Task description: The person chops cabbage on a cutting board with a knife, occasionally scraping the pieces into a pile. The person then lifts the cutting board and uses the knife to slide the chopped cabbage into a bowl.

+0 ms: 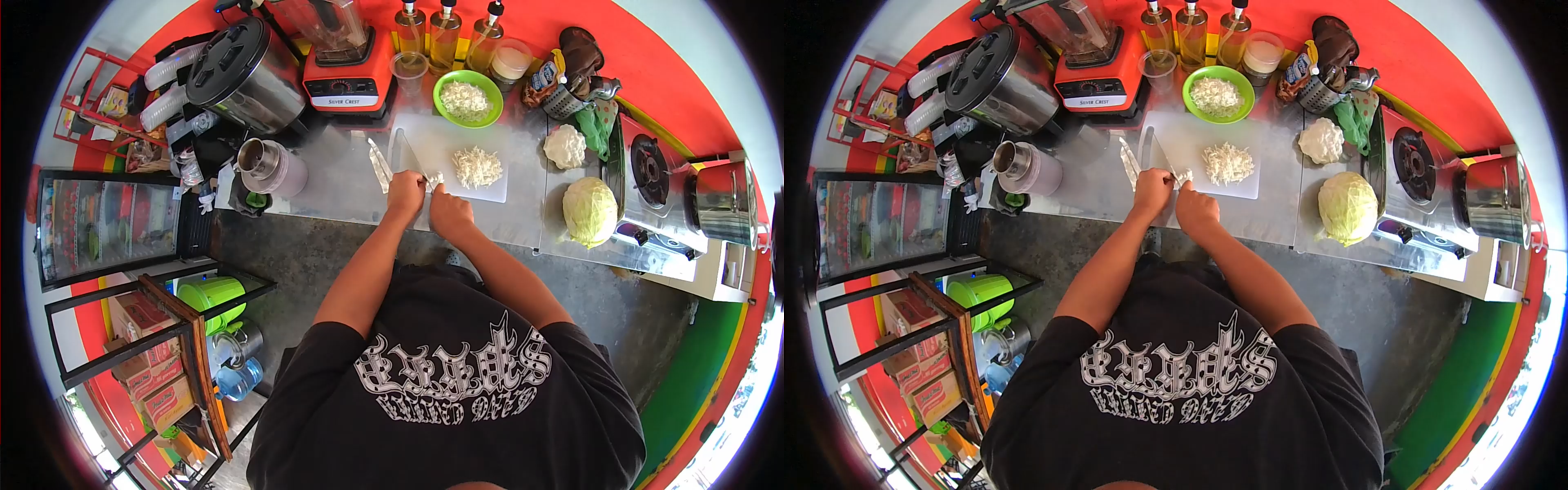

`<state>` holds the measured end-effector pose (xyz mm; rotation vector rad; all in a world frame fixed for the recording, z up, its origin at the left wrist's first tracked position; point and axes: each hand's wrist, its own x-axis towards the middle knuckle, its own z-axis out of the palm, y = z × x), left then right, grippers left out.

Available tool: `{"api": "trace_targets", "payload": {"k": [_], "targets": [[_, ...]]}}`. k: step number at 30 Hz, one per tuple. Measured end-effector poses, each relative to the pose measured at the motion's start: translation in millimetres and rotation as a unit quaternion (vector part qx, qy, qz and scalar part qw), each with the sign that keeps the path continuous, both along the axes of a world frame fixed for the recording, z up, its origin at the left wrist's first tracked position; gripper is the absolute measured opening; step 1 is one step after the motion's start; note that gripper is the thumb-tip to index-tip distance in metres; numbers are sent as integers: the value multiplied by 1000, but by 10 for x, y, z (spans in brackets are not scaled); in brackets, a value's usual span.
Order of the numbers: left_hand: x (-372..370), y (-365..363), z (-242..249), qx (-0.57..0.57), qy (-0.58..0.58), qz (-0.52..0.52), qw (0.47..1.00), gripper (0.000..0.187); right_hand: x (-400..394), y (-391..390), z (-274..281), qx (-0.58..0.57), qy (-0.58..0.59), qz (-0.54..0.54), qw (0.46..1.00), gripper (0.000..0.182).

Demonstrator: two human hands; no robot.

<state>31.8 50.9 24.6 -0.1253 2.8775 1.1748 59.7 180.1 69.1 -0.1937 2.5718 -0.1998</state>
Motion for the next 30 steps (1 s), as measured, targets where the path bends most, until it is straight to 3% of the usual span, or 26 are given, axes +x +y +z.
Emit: {"api": "trace_targets", "payload": {"k": [6, 17, 30], "targets": [[19, -27, 0, -9, 18, -12, 1000, 10, -72, 25, 31, -25, 11, 1, 1000, 24], [4, -33, 143, -36, -91, 24, 995, 9, -58, 37, -27, -27, 37, 10, 999, 25], [-6, -35, 182, -69, -104, 29, 992, 13, -46, 28, -128, -29, 58, 20, 998, 24]]}}
